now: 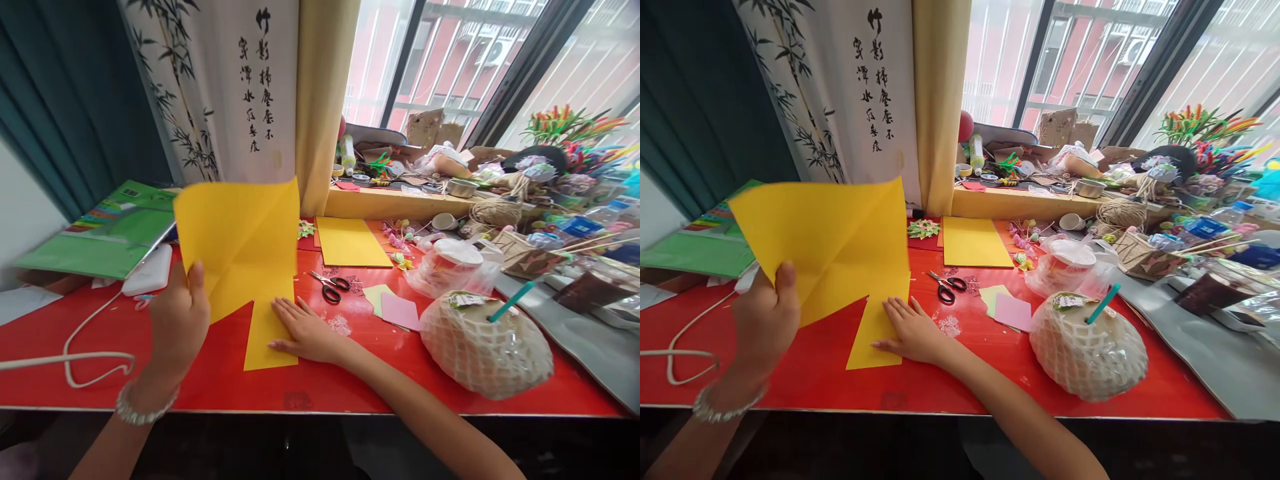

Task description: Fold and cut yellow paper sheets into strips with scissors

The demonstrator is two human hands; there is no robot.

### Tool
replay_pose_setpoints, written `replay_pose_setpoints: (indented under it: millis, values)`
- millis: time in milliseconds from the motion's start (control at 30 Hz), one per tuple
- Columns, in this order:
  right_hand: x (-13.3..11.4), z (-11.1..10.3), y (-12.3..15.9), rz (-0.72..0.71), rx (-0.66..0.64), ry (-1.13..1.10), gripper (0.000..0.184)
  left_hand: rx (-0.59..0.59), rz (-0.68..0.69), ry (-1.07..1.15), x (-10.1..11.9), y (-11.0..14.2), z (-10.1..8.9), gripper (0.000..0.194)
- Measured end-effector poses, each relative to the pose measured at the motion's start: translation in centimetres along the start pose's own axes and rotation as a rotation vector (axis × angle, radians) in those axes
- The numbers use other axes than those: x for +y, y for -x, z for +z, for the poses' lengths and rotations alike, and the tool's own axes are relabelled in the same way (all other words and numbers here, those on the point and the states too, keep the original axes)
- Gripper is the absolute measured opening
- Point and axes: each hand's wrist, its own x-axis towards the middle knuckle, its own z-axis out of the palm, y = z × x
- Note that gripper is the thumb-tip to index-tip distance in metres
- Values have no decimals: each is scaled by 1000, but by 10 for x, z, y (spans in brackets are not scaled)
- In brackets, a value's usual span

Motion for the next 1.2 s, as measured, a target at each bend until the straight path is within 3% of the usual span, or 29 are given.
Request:
replay_pose_setpoints:
  millis: [133, 267, 367, 500, 567, 700, 933, 1067, 1200]
  values:
    - [-1, -13, -2, 142, 197, -575, 99, -111, -11, 475, 17, -34, 30, 45]
    - [3, -30, -3, 155, 538, -1033, 93, -223, -19, 437, 21, -40, 70, 47]
    - [6, -37, -3, 246, 654, -1085, 95, -308, -14, 381, 24, -25, 86, 48]
    - [2, -33, -6, 275, 622, -1103, 95, -439, -37, 501, 29, 0, 87, 47]
    - [0, -30, -8, 252, 653, -1132, 82, -490, -78, 592, 28, 8, 84, 46]
    - [12, -30, -9, 351, 886, -1193, 47, -554, -179, 712, 24, 12, 82, 45]
    - [40, -41, -10, 477, 1037, -1289, 26, -599, -284, 853, 21, 11, 87, 39]
    - [44, -44, -11, 442, 951, -1264, 29, -596, -329, 914, 18, 0, 88, 39]
    - [50, -52, -9, 380, 835, -1272, 28, -443, -636, 1175, 6, -32, 87, 35]
